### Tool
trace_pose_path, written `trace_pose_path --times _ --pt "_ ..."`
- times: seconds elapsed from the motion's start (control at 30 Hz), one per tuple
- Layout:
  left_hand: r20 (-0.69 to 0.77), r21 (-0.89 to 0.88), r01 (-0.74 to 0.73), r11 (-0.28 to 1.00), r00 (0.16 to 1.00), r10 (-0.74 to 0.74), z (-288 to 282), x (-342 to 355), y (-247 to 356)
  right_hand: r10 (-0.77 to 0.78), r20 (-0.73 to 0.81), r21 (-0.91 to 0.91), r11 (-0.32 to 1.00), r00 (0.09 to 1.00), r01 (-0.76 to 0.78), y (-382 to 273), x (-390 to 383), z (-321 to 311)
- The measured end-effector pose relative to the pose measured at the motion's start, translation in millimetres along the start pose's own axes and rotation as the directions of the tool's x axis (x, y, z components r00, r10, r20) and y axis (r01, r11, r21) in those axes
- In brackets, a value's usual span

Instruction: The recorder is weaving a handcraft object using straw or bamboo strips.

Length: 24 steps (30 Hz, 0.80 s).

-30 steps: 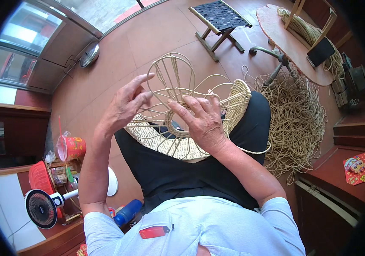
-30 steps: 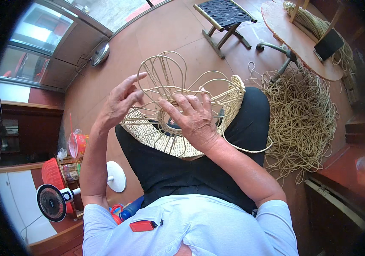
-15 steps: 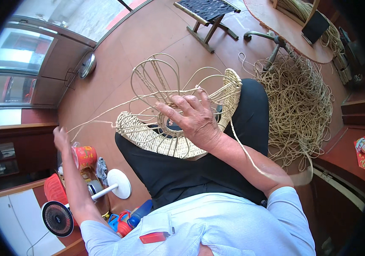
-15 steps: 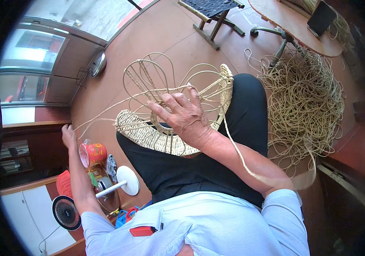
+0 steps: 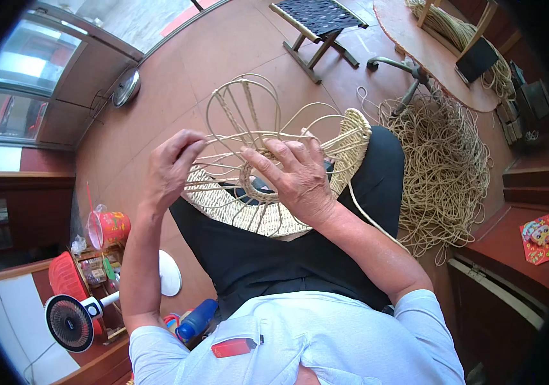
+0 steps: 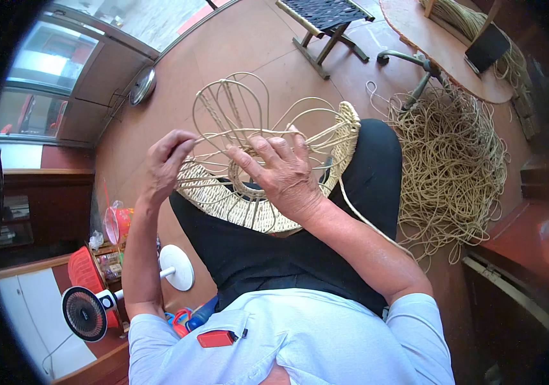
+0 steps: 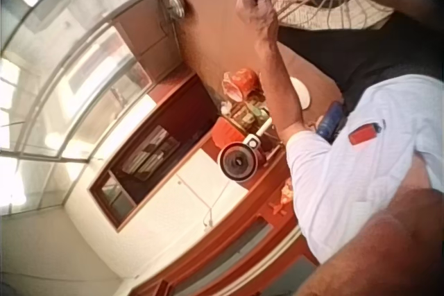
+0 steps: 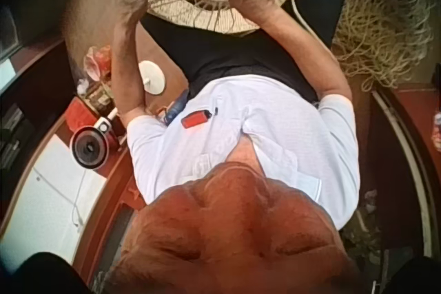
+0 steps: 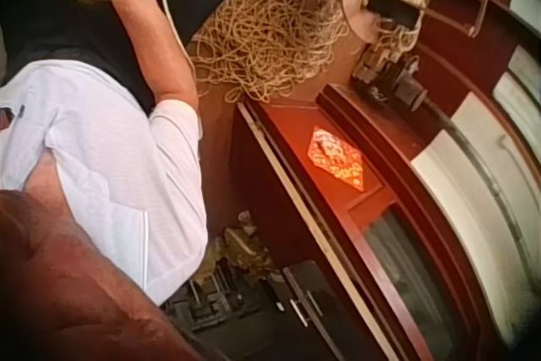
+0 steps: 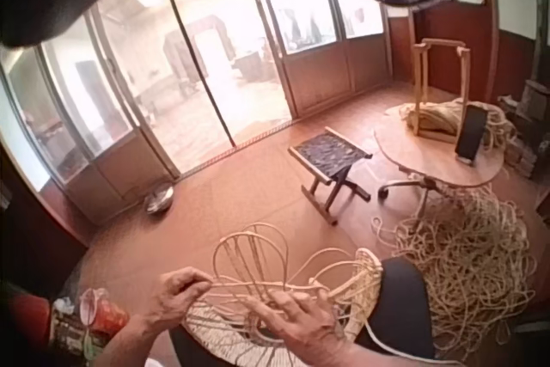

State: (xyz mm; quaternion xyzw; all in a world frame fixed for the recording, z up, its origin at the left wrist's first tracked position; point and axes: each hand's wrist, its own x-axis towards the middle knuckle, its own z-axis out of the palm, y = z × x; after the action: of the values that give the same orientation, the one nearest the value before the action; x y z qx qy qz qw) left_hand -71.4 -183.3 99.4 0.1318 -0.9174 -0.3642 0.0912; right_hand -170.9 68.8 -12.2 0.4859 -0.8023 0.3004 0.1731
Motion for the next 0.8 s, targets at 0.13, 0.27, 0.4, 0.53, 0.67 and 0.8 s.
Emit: trace_pose_path --times 0.13,0.27,0.4,0.53,0.67,0.8 --pt "-0.214 0.381 0.127 0.916 0.976 -0.046 -59 -39 -63 -0.018 -0.017 0.032 0.999 1.0 0.018 -3 6 -5" --pt "-0.332 0.69 0.219 0.69 0.943 0.033 -138 -78 -139 -0.012 -0.023 0.056 0.998 1.0 0.013 -4 4 0" --pt "-0.539 0.722 0.45 0.525 0.842 0.019 -240 -121 -215 -0.018 -0.042 0.037 0.999 0.999 0.02 -3 2 0" --pt "-0.671 0.695 0.663 0.279 0.737 -0.08 -291 -122 -223 -0.007 -0.044 0.081 0.997 0.999 0.01 -1 0 -1" --pt "-0.6 0.646 0.691 0.324 0.722 -0.344 -265 -71 -192 0.013 -0.04 0.074 0.997 0.999 -0.01 -4 0 1" --pt "-0.068 0.22 0.187 0.958 0.982 -0.176 -99 -11 -72 -0.016 -0.025 0.036 0.999 1.0 0.017 0 -1 -1"
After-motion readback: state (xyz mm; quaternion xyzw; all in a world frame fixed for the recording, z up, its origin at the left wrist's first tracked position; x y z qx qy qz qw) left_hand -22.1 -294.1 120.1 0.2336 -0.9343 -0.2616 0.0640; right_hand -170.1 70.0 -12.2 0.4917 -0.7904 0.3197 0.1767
